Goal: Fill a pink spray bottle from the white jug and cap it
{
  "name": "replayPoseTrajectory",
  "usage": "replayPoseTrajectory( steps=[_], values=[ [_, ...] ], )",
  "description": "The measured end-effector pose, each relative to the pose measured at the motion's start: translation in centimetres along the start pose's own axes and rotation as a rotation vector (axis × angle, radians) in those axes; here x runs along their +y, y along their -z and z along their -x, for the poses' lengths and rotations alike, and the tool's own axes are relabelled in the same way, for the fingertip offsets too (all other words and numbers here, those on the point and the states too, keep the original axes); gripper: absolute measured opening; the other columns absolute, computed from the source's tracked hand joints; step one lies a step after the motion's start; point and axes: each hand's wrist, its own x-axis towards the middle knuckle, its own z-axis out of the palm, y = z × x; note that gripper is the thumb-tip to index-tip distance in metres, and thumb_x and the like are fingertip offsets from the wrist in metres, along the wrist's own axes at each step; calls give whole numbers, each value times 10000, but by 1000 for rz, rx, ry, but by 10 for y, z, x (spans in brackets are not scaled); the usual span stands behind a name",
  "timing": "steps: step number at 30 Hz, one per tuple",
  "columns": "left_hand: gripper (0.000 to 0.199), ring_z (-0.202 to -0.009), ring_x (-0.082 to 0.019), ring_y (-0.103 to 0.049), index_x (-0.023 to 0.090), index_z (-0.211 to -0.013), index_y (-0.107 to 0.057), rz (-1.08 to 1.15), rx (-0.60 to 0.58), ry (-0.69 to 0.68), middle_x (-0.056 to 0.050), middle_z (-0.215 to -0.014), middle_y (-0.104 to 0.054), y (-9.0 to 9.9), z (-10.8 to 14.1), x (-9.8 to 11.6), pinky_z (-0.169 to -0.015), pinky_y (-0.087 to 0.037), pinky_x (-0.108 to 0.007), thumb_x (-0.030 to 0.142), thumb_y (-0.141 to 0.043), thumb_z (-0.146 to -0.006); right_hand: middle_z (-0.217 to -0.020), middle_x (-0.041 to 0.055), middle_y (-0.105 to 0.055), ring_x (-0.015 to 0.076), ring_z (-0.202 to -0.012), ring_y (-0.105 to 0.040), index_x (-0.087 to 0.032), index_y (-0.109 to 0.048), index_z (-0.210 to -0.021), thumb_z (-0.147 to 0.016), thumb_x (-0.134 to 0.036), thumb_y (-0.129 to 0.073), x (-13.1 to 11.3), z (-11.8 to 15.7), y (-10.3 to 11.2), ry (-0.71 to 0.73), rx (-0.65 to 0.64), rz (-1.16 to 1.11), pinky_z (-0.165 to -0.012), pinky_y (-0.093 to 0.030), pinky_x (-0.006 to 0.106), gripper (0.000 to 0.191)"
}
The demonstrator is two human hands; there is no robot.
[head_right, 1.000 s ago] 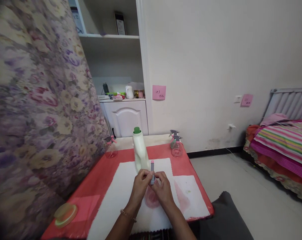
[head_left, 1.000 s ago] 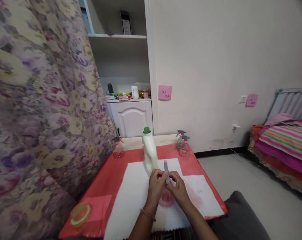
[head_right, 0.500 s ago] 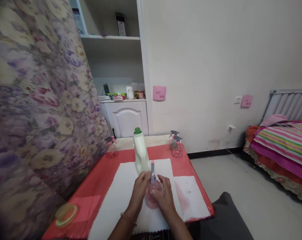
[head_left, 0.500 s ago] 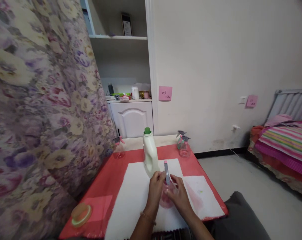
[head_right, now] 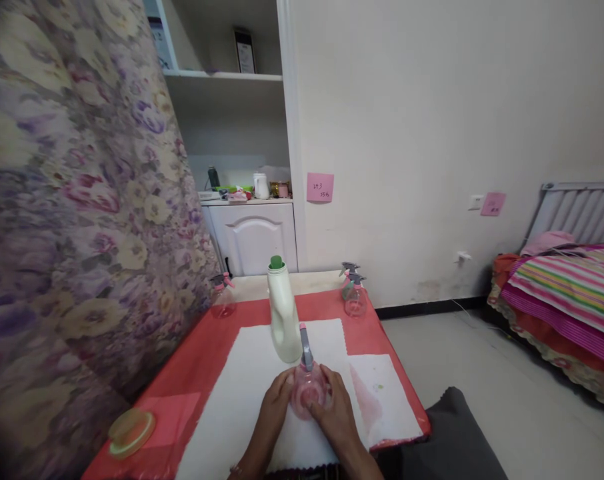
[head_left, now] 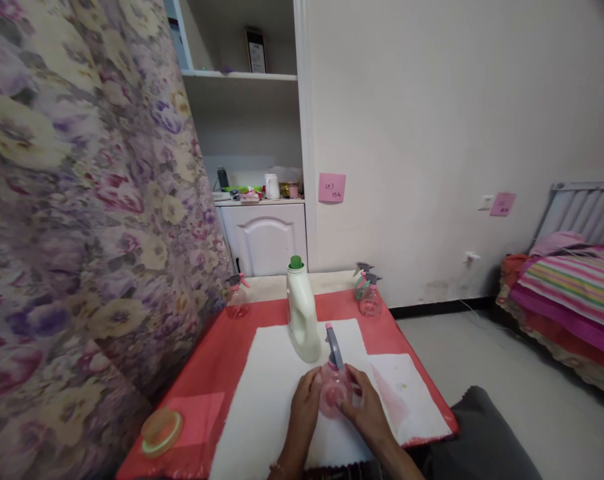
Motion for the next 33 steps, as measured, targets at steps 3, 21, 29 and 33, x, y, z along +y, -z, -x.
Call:
replayPoseTrajectory(
  steps=[3, 21, 29, 33],
  values=[
    [439, -1082, -286, -627, 169, -1003, -691, -52, 44, -6, -118, -1071, -713, 1, 11, -2, -1032, -442, -469, 514, -560, -765, -1285, 106, -654, 312, -1177, -610, -217, -584, -1268, -698, -306, -727, 3, -9, 9, 36, -83, -78, -1012, -490, 455, 594],
    [344, -1085, -267, -634, 162, -1046, -673, -585, 182, -292, -136, -1111, -680, 54, 4, -52, -987, -507, -465, 364, -449, -881, -1308, 105, -607, 245, -1205, -586, -227, -557, -1283, -910, -405, -519, 7, 11, 19, -9, 82, -41, -984, -517, 361, 415],
    [374, -1199, -289, -586, 165, -1172, -668, -1211, 215, -406, -143, -1262, -666, 80, -7, -83, -989, -476, -468, 295, -426, -918, -1397, 94, -505, 340, -1329, -451, -240, -385, -1395, -628, -265, -767, 15, 14, -17, -20, 213, 186, -1121, -377, 475, 857],
    [399, -1210, -268, -592, 189, -1198, -663, -1271, 174, -363, -123, -1305, -652, 83, -9, -89, -998, -472, -448, 314, -413, -913, -1364, 102, -526, 380, -1296, -476, -272, -383, -1360, -555, -182, -773, 27, 3, -34, -19, 261, 219, -1101, -405, 516, 899]
  ],
)
